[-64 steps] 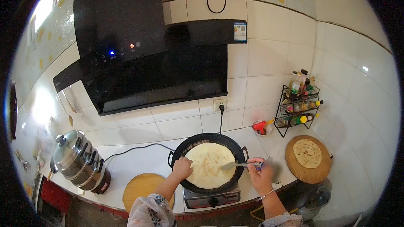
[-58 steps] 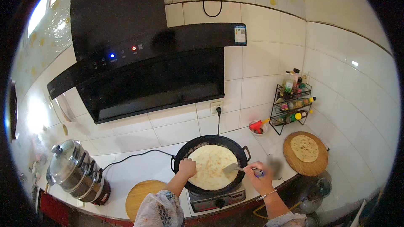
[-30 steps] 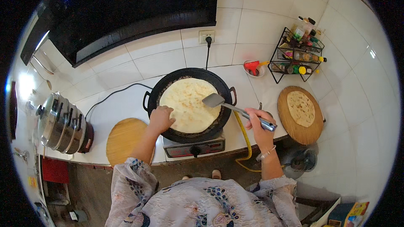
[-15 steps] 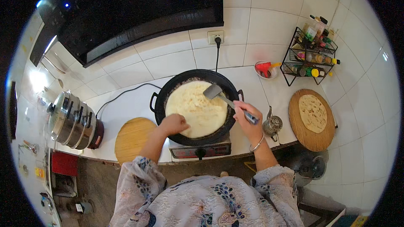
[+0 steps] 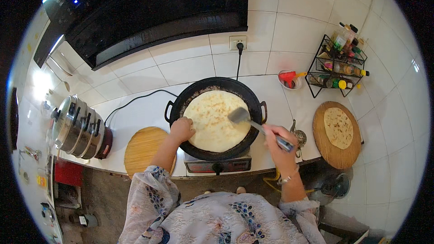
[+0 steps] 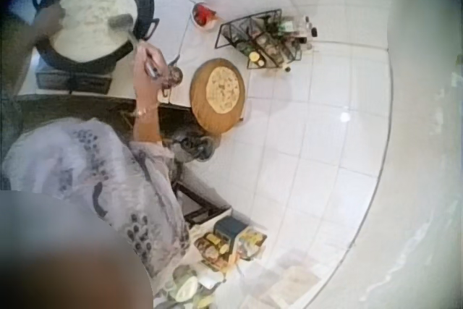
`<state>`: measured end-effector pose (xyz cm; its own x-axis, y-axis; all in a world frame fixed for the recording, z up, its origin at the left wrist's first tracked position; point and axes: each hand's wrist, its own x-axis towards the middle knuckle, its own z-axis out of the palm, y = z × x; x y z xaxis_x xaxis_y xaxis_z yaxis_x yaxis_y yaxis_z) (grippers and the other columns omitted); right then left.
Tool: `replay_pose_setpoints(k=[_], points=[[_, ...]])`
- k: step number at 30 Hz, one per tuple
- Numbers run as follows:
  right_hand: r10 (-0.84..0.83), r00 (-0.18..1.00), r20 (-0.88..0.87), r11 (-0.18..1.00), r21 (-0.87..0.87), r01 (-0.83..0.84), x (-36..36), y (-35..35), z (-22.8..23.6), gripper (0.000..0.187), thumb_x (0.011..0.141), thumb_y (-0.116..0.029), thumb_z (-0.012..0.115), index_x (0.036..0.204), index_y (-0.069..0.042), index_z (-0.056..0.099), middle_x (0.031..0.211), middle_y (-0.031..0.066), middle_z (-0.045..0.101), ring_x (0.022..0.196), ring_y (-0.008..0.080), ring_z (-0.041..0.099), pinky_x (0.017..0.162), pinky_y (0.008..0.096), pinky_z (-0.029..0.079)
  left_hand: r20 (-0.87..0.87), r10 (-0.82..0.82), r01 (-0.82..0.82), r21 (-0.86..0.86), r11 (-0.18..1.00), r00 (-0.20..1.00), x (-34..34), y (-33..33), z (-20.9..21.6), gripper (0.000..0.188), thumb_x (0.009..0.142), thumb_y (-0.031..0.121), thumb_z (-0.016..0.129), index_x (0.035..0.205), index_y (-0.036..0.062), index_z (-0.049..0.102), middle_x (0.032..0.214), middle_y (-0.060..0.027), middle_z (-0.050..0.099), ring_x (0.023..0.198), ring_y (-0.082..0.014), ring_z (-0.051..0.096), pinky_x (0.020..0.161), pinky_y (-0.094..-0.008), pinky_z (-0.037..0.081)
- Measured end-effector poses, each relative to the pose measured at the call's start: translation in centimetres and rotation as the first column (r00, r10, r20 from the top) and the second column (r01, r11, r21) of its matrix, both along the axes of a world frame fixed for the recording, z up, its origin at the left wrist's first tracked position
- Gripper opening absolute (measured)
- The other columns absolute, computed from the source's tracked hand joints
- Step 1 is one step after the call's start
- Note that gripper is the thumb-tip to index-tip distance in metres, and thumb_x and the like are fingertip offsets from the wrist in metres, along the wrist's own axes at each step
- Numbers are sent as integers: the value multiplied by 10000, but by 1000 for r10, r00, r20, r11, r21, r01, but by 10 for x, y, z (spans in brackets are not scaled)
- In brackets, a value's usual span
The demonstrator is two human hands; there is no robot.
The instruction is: The person cooks a large flatbread on a portable electric stove in a kitchen. They use a metal spatula to press, lift, and flip the bread to ensure even cooking, while also adjusting the stove's heat control knob.
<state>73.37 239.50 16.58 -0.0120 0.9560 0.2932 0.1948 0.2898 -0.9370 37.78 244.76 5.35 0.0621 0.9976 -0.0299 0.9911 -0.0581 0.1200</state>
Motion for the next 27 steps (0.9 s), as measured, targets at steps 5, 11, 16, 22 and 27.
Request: replay_pose_setpoints(k=[5, 11, 16, 22, 27], points=[[83, 988, -128, 980, 191, -58, -34, 55, -56, 157, 867, -80, 611, 958, 41, 649, 974, 105, 664, 657, 94, 609, 595, 226, 510, 60, 108, -100, -121, 988, 992, 27, -20, -5, 316, 760, 303, 629, 917, 30, 648, 957, -188, 625, 874, -347, 630, 772, -434, 513], [-7, 964, -265, 997, 78, 29, -16, 21, -33, 151, 883, -84, 591, 928, 52, 641, 998, 135, 661, 647, 112, 623, 570, 235, 520, -59, -94, 92, -36, 995, 994, 39, -51, 35, 777, 736, 475, 674, 1380, 132, 405, 1395, -193, 395, 1297, -365, 348, 1059, -504, 269], [36, 993, -109, 999, -12, -38, 22, -9, 4, 148, 888, -83, 585, 911, 51, 642, 938, 136, 668, 612, 103, 611, 547, 224, 507, -183, -110, 93, -101, 991, 977, 14, -21, 33, 1074, 589, 613, 735, 1457, 177, 277, 1527, -148, 181, 1414, -376, 94, 1113, -562, 79], [33, 999, -30, 999, -40, -34, 13, -18, 9, 172, 884, -112, 606, 949, 41, 653, 871, 120, 673, 602, 81, 602, 546, 215, 500, -82, -193, 157, -324, 933, 978, 3, 4, 24, 1133, 536, 652, 747, 1431, 117, 303, 1472, -208, 268, 1376, -356, 239, 1113, -473, 203], [-29, 993, -111, 994, 100, 40, -21, 16, -37, 204, 888, -144, 608, 954, 45, 648, 984, 110, 673, 640, 96, 623, 589, 227, 510, -211, -2, -43, -207, 977, 978, 55, -12, 27, 996, 736, 734, 522, 1301, -77, 401, 960, -195, 666, 861, -301, 654, 783, -438, 458]])
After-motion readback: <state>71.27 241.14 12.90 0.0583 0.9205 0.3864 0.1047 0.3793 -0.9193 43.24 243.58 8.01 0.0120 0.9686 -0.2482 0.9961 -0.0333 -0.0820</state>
